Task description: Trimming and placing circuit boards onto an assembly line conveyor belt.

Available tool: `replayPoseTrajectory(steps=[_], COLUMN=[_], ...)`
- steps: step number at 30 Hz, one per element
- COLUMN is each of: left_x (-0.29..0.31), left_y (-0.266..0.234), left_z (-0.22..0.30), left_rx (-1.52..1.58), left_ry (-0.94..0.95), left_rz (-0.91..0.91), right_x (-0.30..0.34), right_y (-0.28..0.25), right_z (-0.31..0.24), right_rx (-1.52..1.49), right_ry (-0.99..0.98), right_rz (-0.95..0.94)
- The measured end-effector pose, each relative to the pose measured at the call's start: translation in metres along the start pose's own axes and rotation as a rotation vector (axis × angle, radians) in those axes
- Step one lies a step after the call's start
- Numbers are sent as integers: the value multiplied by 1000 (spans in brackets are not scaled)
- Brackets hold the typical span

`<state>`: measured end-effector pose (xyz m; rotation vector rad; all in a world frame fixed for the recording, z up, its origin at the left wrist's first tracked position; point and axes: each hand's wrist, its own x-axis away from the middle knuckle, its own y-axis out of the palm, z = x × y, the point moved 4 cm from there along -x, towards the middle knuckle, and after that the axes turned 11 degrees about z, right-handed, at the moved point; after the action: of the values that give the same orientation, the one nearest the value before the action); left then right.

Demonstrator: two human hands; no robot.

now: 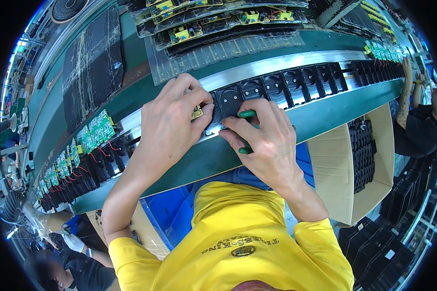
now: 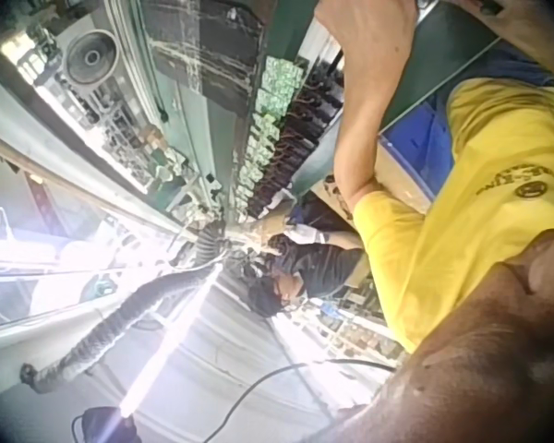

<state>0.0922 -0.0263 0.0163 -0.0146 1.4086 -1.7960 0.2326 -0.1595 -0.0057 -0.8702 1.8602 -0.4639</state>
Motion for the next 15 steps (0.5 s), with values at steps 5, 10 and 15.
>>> replayPoseTrajectory(steps=[5,10,15], left_x=[-2,0,4], left_y=[1,1,-4], left_z=[2,3,4], left_rx=[-32,-56,-111], left_ry=[19,38,60], left_rz=[-15,-36,-52], right_x=[0,-7,-35], right_y=[-1,-7,-23], right_z=[0,-4,-14], right_rx=[7,-59,-498], right_ry=[0,-8,154], right_rz=[-3,-26,-18])
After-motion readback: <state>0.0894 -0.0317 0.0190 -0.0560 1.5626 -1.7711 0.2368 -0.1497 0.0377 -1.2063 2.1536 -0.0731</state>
